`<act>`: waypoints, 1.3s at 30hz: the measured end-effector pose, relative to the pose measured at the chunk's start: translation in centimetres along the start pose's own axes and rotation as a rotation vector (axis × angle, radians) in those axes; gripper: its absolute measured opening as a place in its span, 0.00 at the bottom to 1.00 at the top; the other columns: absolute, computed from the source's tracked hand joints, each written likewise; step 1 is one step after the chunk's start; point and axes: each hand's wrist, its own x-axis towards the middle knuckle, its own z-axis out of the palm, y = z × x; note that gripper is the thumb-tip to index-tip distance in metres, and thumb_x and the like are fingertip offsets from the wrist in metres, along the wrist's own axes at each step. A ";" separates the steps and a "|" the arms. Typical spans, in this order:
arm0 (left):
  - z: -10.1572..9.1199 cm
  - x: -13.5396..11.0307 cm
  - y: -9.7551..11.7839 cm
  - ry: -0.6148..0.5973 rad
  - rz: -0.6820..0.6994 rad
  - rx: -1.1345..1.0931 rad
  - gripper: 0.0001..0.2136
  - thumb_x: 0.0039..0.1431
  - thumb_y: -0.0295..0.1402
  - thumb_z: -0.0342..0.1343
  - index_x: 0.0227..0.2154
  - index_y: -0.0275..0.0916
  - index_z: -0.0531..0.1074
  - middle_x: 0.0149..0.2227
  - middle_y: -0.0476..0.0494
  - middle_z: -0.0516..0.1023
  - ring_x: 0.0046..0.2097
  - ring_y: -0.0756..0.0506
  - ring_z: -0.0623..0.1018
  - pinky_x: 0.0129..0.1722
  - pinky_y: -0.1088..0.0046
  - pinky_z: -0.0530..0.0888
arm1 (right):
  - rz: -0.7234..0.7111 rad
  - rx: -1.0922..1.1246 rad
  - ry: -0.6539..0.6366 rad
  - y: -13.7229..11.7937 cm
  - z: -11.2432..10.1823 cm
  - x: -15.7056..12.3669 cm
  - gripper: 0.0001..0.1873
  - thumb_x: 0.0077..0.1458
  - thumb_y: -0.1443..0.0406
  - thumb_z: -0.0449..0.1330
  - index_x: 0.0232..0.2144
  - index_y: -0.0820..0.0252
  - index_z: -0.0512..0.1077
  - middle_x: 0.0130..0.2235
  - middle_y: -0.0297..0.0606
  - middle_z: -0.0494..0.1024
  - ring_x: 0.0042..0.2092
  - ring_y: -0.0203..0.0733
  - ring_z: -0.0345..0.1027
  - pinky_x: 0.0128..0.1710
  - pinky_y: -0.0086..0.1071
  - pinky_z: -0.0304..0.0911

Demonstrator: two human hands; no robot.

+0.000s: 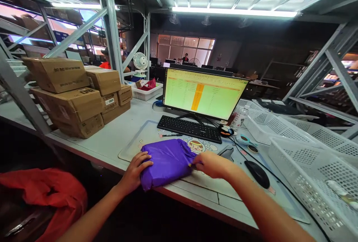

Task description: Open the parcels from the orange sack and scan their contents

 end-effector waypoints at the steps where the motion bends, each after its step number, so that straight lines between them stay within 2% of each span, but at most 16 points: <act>1: -0.5 0.2 -0.1 -0.020 -0.007 -0.003 0.23 0.59 0.19 0.56 0.54 0.46 0.74 0.57 0.39 0.76 0.65 0.36 0.71 0.64 0.47 0.72 | 0.073 -0.013 0.016 1.3 0.3 -2.0 0.13 0.58 0.61 0.59 0.39 0.50 0.84 0.37 0.38 0.85 0.39 0.47 0.79 0.43 0.36 0.72; 3: -1.9 1.0 -0.2 -0.122 -0.031 -0.024 0.29 0.54 0.15 0.53 0.56 0.47 0.74 0.59 0.40 0.76 0.65 0.37 0.71 0.65 0.49 0.72 | 0.206 -0.055 0.092 3.3 1.3 -5.0 0.15 0.60 0.60 0.58 0.41 0.51 0.84 0.39 0.41 0.84 0.41 0.50 0.80 0.46 0.38 0.72; 5: -3.7 2.2 -0.2 -0.292 -0.062 -0.075 0.34 0.49 0.14 0.52 0.58 0.50 0.74 0.61 0.42 0.75 0.65 0.38 0.72 0.65 0.53 0.72 | 0.333 -0.120 0.210 4.4 3.0 -6.3 0.20 0.64 0.60 0.54 0.51 0.53 0.81 0.44 0.45 0.84 0.45 0.52 0.79 0.48 0.41 0.72; 8: -6.3 5.0 0.0 -0.466 -0.109 -0.166 0.35 0.50 0.18 0.54 0.60 0.51 0.73 0.60 0.44 0.77 0.61 0.40 0.77 0.63 0.59 0.73 | 0.528 -0.245 0.356 4.6 6.7 -5.7 0.26 0.69 0.60 0.48 0.64 0.54 0.72 0.50 0.49 0.80 0.47 0.54 0.78 0.45 0.43 0.72; 11: -8.0 8.1 0.7 -0.514 -0.110 -0.216 0.32 0.51 0.21 0.55 0.60 0.49 0.74 0.56 0.44 0.81 0.56 0.40 0.81 0.60 0.64 0.75 | 0.583 -0.353 0.402 3.8 9.9 -4.1 0.26 0.68 0.64 0.48 0.64 0.57 0.71 0.51 0.51 0.79 0.51 0.54 0.76 0.49 0.43 0.71; 13: -8.3 9.8 1.5 -0.576 -0.103 -0.268 0.27 0.54 0.23 0.56 0.56 0.49 0.77 0.53 0.45 0.83 0.53 0.41 0.82 0.56 0.67 0.76 | 0.580 -0.383 0.396 3.3 10.4 -3.3 0.24 0.68 0.65 0.50 0.62 0.61 0.72 0.50 0.53 0.78 0.53 0.56 0.73 0.52 0.45 0.69; 16: -6.8 11.4 3.2 -0.668 -0.122 -0.292 0.18 0.63 0.32 0.56 0.55 0.47 0.77 0.54 0.45 0.82 0.54 0.41 0.81 0.57 0.66 0.75 | 0.562 -0.334 0.466 2.6 8.3 -1.8 0.24 0.69 0.62 0.50 0.60 0.66 0.72 0.53 0.56 0.77 0.54 0.60 0.71 0.54 0.49 0.67; 19: -3.2 11.6 5.1 -0.659 -0.154 -0.085 0.19 0.66 0.39 0.57 0.58 0.38 0.74 0.60 0.36 0.77 0.61 0.34 0.75 0.63 0.55 0.70 | 0.419 -0.196 0.610 1.6 5.2 0.8 0.24 0.69 0.62 0.50 0.60 0.68 0.72 0.55 0.56 0.76 0.56 0.59 0.70 0.58 0.49 0.64; 21: -0.8 11.2 6.0 -0.633 -0.169 0.071 0.18 0.66 0.38 0.58 0.55 0.35 0.75 0.59 0.33 0.75 0.60 0.31 0.72 0.61 0.50 0.69 | 0.312 -0.124 0.639 0.6 4.2 3.1 0.23 0.68 0.63 0.51 0.59 0.67 0.72 0.55 0.54 0.76 0.57 0.57 0.69 0.60 0.47 0.62; 24: 1.4 10.3 6.4 -0.583 -0.185 0.165 0.10 0.68 0.32 0.53 0.47 0.37 0.77 0.52 0.36 0.78 0.54 0.34 0.74 0.54 0.54 0.72 | 0.206 -0.087 0.594 -0.9 4.7 6.5 0.20 0.67 0.63 0.55 0.57 0.64 0.74 0.54 0.51 0.77 0.56 0.55 0.70 0.60 0.46 0.62; 27: 1.9 9.9 6.0 -0.538 -0.126 0.188 0.09 0.68 0.29 0.51 0.42 0.36 0.77 0.46 0.37 0.79 0.50 0.36 0.75 0.51 0.56 0.72 | 0.093 -0.047 0.525 -2.1 6.4 9.3 0.19 0.65 0.65 0.57 0.56 0.63 0.75 0.53 0.50 0.78 0.55 0.53 0.71 0.59 0.45 0.63; 30: 2.0 9.8 5.5 -0.536 -0.048 0.182 0.09 0.68 0.31 0.52 0.39 0.35 0.77 0.42 0.36 0.80 0.48 0.36 0.76 0.51 0.55 0.71 | -0.027 -0.006 0.445 -2.9 7.6 11.5 0.22 0.62 0.67 0.59 0.58 0.61 0.74 0.58 0.50 0.75 0.60 0.51 0.68 0.63 0.45 0.60; 35: 2.5 9.7 5.3 -0.566 -0.048 0.163 0.13 0.70 0.33 0.50 0.34 0.35 0.78 0.36 0.38 0.81 0.39 0.40 0.78 0.43 0.59 0.71 | -0.158 0.044 0.269 -2.7 7.6 14.1 0.31 0.56 0.63 0.67 0.63 0.56 0.72 0.66 0.48 0.69 0.68 0.54 0.60 0.69 0.50 0.53; 37: 2.6 9.4 5.3 -0.518 -0.028 0.166 0.13 0.70 0.32 0.50 0.33 0.36 0.77 0.37 0.39 0.81 0.41 0.40 0.78 0.43 0.59 0.72 | -0.187 0.069 0.220 -2.0 7.2 14.4 0.35 0.55 0.62 0.68 0.65 0.54 0.70 0.67 0.46 0.68 0.69 0.53 0.59 0.69 0.48 0.53; 39: 2.5 9.1 5.3 -0.454 -0.002 0.165 0.10 0.69 0.31 0.52 0.34 0.36 0.77 0.41 0.38 0.80 0.47 0.38 0.77 0.47 0.58 0.73 | -0.196 0.094 0.196 -1.1 6.9 14.0 0.37 0.55 0.60 0.69 0.66 0.55 0.69 0.69 0.47 0.66 0.70 0.52 0.58 0.70 0.46 0.54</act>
